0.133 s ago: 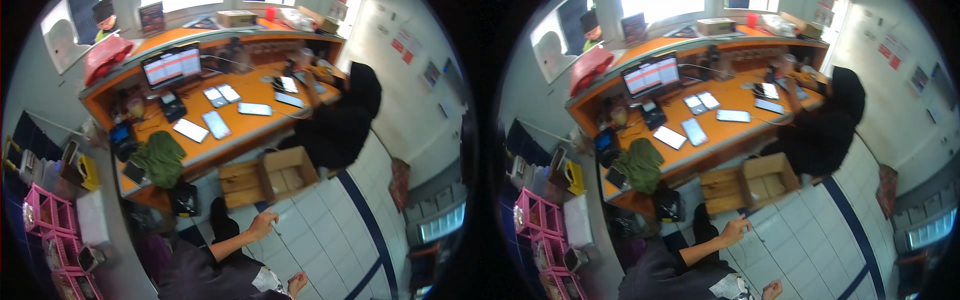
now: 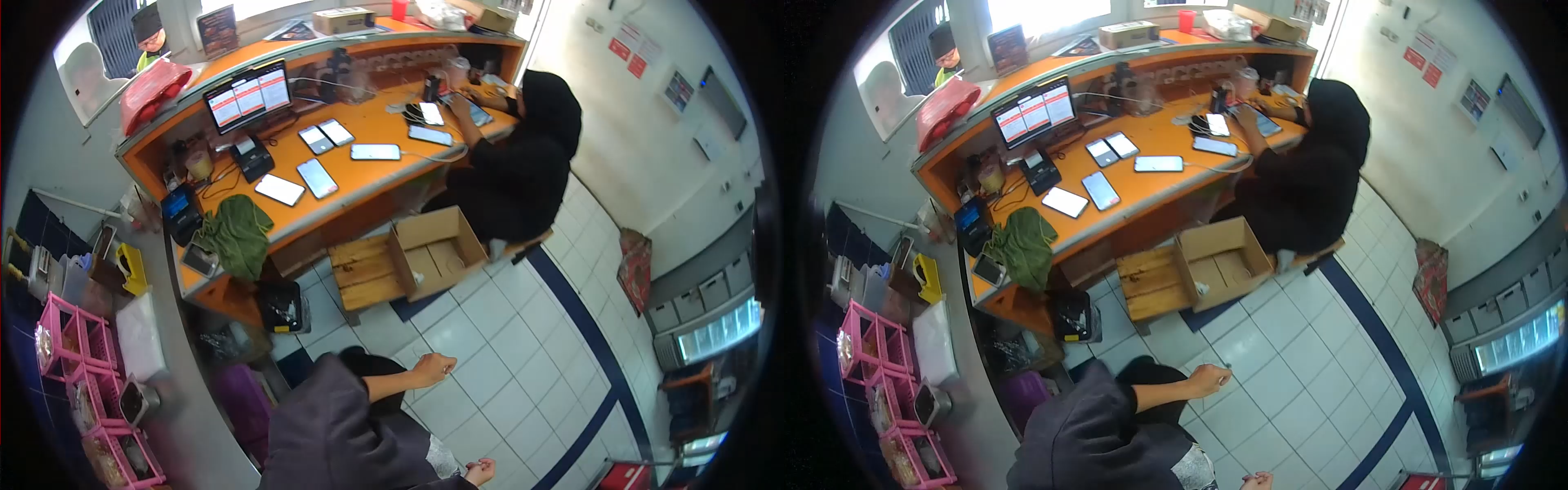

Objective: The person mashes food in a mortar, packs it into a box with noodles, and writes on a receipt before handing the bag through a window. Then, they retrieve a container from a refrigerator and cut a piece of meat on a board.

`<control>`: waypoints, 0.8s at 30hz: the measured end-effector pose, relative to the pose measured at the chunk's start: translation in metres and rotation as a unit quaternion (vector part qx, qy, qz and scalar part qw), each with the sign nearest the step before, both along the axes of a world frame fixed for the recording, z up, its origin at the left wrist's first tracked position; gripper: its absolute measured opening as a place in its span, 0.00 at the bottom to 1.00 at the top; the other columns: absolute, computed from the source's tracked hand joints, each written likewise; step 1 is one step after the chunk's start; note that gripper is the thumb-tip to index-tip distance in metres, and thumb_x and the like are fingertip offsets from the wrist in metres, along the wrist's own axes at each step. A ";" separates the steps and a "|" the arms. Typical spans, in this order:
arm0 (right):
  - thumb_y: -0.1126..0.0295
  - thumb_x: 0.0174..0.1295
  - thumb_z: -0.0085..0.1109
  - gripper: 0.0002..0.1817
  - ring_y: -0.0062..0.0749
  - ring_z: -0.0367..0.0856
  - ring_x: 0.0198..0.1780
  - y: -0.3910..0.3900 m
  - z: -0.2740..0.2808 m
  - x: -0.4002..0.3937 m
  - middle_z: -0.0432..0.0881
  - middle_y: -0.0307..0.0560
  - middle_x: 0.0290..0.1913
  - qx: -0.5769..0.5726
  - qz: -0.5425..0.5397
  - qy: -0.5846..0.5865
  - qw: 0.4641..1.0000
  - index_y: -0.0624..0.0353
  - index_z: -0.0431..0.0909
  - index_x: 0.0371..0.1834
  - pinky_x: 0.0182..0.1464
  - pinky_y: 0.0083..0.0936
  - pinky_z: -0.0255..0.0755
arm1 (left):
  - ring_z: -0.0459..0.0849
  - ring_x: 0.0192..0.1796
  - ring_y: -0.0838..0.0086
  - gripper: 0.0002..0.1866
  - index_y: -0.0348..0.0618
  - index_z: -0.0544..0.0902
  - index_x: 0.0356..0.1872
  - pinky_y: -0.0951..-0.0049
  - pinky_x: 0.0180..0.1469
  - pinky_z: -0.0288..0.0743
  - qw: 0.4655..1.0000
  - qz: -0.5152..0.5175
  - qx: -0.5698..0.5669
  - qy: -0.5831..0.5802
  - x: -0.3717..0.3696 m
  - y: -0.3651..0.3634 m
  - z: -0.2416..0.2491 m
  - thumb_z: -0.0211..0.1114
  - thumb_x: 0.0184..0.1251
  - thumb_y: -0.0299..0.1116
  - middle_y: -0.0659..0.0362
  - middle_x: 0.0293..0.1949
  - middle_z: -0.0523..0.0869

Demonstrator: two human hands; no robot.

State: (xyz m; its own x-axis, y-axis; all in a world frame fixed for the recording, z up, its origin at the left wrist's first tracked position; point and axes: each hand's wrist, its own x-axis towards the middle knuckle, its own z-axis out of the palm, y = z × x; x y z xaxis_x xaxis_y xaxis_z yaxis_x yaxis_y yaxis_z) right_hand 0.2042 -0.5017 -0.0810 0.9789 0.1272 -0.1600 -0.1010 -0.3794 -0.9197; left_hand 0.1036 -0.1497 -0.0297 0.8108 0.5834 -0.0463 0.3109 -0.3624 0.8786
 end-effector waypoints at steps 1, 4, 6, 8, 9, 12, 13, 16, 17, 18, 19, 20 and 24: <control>0.86 0.44 0.36 0.11 0.21 0.62 0.11 -0.013 -0.015 0.000 0.62 0.36 0.15 -0.026 -0.043 -0.024 0.998 0.59 0.66 0.23 0.13 0.21 0.63 | 0.79 0.30 0.58 0.05 0.45 0.73 0.23 0.56 0.33 0.69 1.000 -0.006 0.009 0.005 0.006 -0.008 -0.014 0.54 0.43 0.22 0.51 0.20 0.76; 0.89 0.37 0.43 0.19 0.21 0.63 0.15 -0.074 -0.046 0.019 0.64 0.36 0.16 -0.014 -0.015 0.016 1.000 0.58 0.68 0.34 0.18 0.21 0.66 | 0.78 0.28 0.57 0.01 0.46 0.73 0.23 0.57 0.31 0.69 0.993 -0.073 0.064 0.067 0.022 -0.055 -0.059 0.54 0.47 0.28 0.51 0.20 0.76; 0.89 0.38 0.42 0.25 0.22 0.66 0.22 -0.072 -0.033 0.034 0.66 0.37 0.20 -0.067 -0.028 0.015 0.997 0.57 0.68 0.42 0.24 0.20 0.64 | 0.77 0.28 0.54 0.03 0.44 0.73 0.25 0.56 0.30 0.69 0.986 -0.092 0.084 0.109 0.037 -0.064 -0.108 0.55 0.51 0.31 0.51 0.22 0.78; 0.87 0.42 0.44 0.25 0.21 0.68 0.22 -0.097 -0.049 0.064 0.68 0.37 0.19 -0.123 -0.040 -0.052 0.990 0.56 0.69 0.48 0.19 0.21 0.62 | 0.78 0.33 0.51 0.08 0.41 0.76 0.29 0.54 0.35 0.72 0.964 -0.078 0.180 0.178 0.040 -0.071 -0.181 0.54 0.56 0.34 0.49 0.30 0.80; 0.85 0.44 0.43 0.25 0.22 0.68 0.22 -0.097 -0.008 0.062 0.69 0.39 0.20 -0.014 -0.074 0.031 0.997 0.57 0.68 0.50 0.20 0.21 0.64 | 0.79 0.37 0.54 0.11 0.41 0.79 0.35 0.55 0.38 0.73 0.918 -0.175 0.179 0.308 0.040 -0.071 -0.195 0.55 0.58 0.37 0.49 0.32 0.81; 0.84 0.44 0.46 0.16 0.23 0.72 0.19 -0.180 -0.005 0.095 0.75 0.40 0.18 -0.061 -0.069 0.070 0.993 0.58 0.78 0.35 0.22 0.23 0.71 | 0.82 0.37 0.57 0.12 0.41 0.81 0.26 0.56 0.38 0.74 0.853 -0.315 0.185 0.373 0.072 -0.075 -0.262 0.62 0.50 0.40 0.48 0.35 0.83; 0.84 0.44 0.46 0.16 0.23 0.72 0.19 -0.216 -0.005 0.102 0.75 0.40 0.18 -0.053 -0.157 0.060 0.984 0.58 0.78 0.35 0.22 0.23 0.71 | 0.82 0.37 0.57 0.12 0.41 0.82 0.26 0.56 0.38 0.74 0.851 -0.316 0.202 0.366 0.110 -0.096 -0.252 0.62 0.50 0.41 0.49 0.35 0.83; 0.82 0.41 0.46 0.15 0.24 0.73 0.16 -0.307 -0.024 0.102 0.76 0.39 0.16 -0.154 -0.265 0.051 0.951 0.54 0.81 0.28 0.19 0.24 0.69 | 0.82 0.38 0.58 0.13 0.42 0.82 0.25 0.57 0.40 0.75 0.918 -0.292 0.202 0.178 0.216 -0.206 -0.217 0.62 0.50 0.42 0.49 0.36 0.83; 0.82 0.43 0.46 0.14 0.25 0.74 0.16 -0.339 -0.027 0.104 0.76 0.40 0.15 -0.166 -0.288 0.084 0.939 0.54 0.81 0.28 0.19 0.24 0.69 | 0.82 0.39 0.58 0.13 0.42 0.82 0.25 0.57 0.40 0.75 0.937 -0.294 0.184 0.042 0.247 -0.247 -0.205 0.62 0.50 0.42 0.49 0.37 0.83; 0.82 0.44 0.46 0.14 0.26 0.75 0.17 -0.370 -0.026 0.103 0.76 0.41 0.15 -0.175 -0.303 0.117 0.929 0.54 0.80 0.29 0.19 0.24 0.69 | 0.82 0.39 0.58 0.13 0.42 0.82 0.25 0.57 0.41 0.75 0.927 -0.326 0.169 -0.075 0.276 -0.291 -0.187 0.62 0.50 0.43 0.49 0.37 0.83; 0.81 0.46 0.48 0.12 0.27 0.76 0.19 -0.397 -0.028 0.099 0.77 0.42 0.17 -0.097 -0.385 0.167 0.903 0.55 0.80 0.30 0.20 0.23 0.70 | 0.82 0.41 0.57 0.15 0.41 0.82 0.26 0.57 0.43 0.75 0.824 -0.501 0.233 0.129 0.319 -0.309 -0.192 0.60 0.52 0.44 0.49 0.38 0.83; 0.80 0.48 0.50 0.10 0.29 0.78 0.21 -0.415 -0.033 0.097 0.78 0.44 0.18 -0.014 -0.458 0.218 0.862 0.56 0.80 0.31 0.21 0.23 0.71 | 0.82 0.42 0.56 0.16 0.41 0.82 0.28 0.58 0.44 0.75 0.647 -0.623 0.292 0.329 0.370 -0.327 -0.211 0.58 0.54 0.44 0.49 0.40 0.83; 0.79 0.48 0.56 0.07 0.29 0.80 0.24 -0.467 -0.038 0.098 0.80 0.48 0.24 0.014 -0.541 0.268 0.797 0.60 0.78 0.32 0.20 0.24 0.71 | 0.81 0.40 0.52 0.14 0.42 0.82 0.29 0.54 0.42 0.75 0.672 -0.667 0.284 0.152 0.568 -0.506 -0.189 0.54 0.57 0.41 0.48 0.36 0.83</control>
State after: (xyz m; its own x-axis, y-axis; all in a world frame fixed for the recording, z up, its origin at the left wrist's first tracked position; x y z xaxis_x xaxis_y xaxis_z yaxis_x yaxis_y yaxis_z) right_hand 0.3018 -0.9682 -0.1187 0.3100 -0.7342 -0.6040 -0.7364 0.2164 -0.6410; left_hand 0.6717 -0.6552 -0.2191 0.6337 -0.6586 -0.4059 -0.4888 -0.7475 0.4497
